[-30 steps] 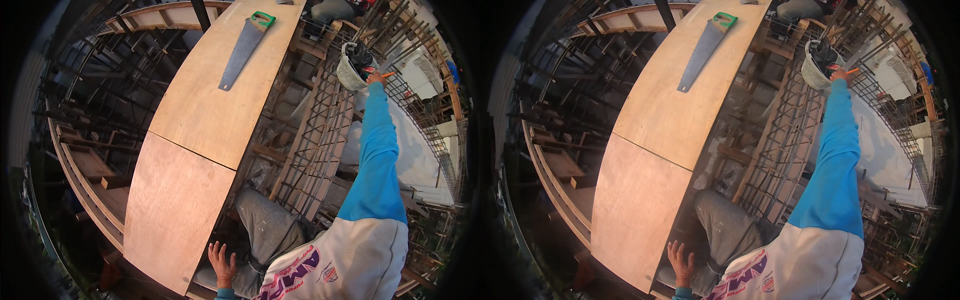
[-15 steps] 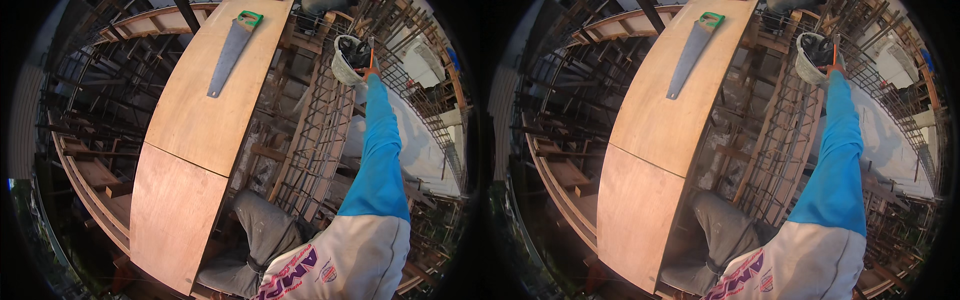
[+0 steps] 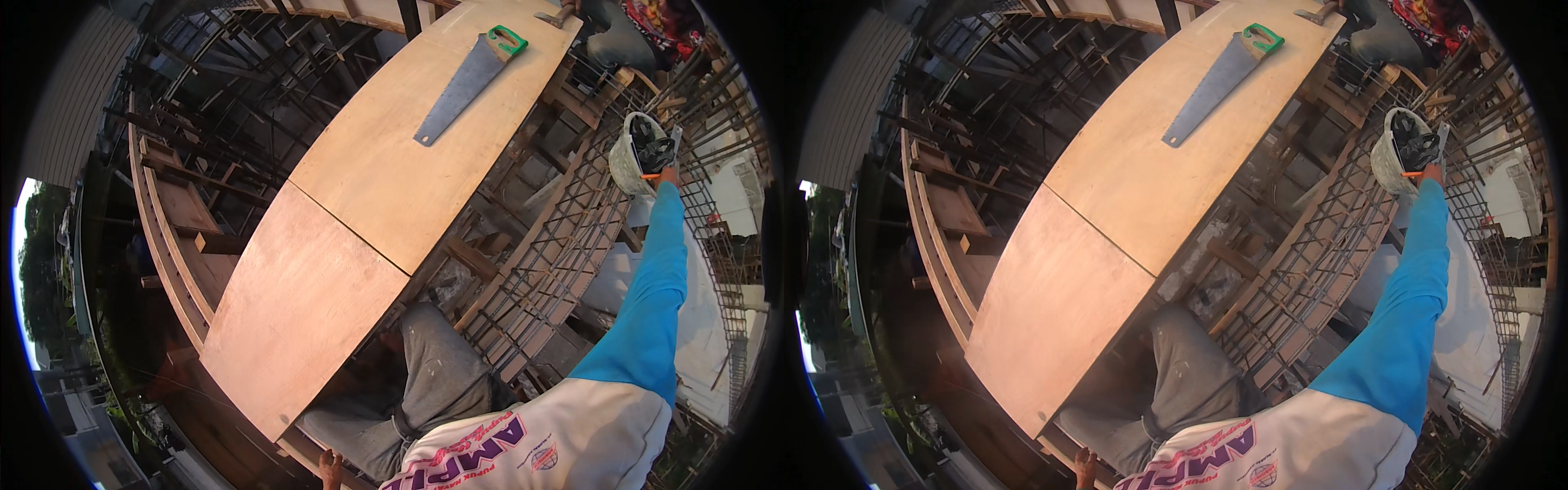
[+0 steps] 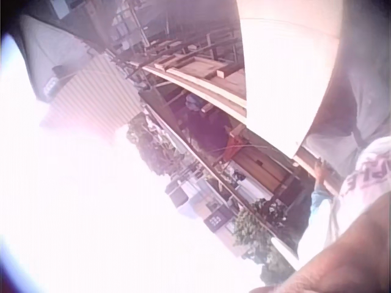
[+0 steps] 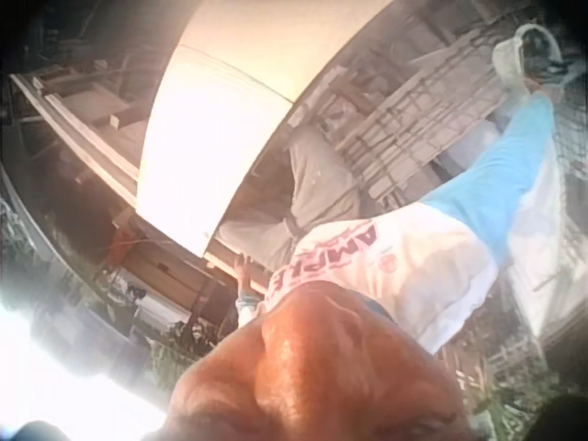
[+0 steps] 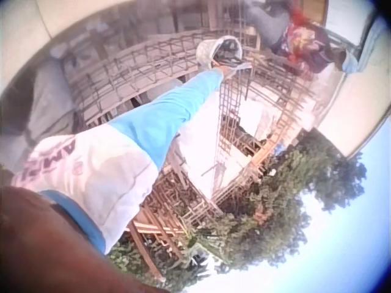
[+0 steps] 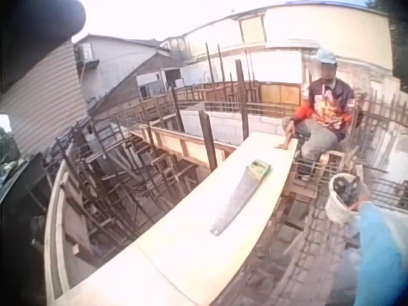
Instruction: The person measures a piece of plywood on a construction frame with a tape measure, marks it with a pencil using a metal square, and then cuts the wood with a hand saw.
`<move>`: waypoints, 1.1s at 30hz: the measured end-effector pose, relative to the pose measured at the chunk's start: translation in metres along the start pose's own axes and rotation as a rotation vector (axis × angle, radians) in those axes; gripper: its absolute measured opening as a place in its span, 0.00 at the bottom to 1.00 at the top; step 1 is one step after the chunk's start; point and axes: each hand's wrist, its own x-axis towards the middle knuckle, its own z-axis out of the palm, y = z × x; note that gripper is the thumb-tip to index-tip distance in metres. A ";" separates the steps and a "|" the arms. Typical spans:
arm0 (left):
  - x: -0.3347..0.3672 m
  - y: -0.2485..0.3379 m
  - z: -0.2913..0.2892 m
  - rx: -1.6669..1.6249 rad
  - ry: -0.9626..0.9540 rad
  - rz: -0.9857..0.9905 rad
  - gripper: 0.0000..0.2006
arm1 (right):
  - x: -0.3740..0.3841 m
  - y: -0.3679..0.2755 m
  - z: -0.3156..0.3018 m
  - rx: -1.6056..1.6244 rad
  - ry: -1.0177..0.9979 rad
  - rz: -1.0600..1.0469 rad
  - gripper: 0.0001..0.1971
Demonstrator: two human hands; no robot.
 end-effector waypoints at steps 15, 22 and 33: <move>-0.039 0.007 0.045 -0.049 0.341 -0.081 0.32 | -0.239 -0.098 -0.050 0.870 0.560 -0.099 0.20; -0.045 0.022 0.068 -0.105 0.481 -0.057 0.39 | -0.535 -0.188 0.000 0.921 -0.017 -0.673 0.17; -0.033 -0.072 0.135 -0.184 0.593 -0.212 0.38 | -0.639 -0.211 0.021 0.427 -0.040 -1.110 0.15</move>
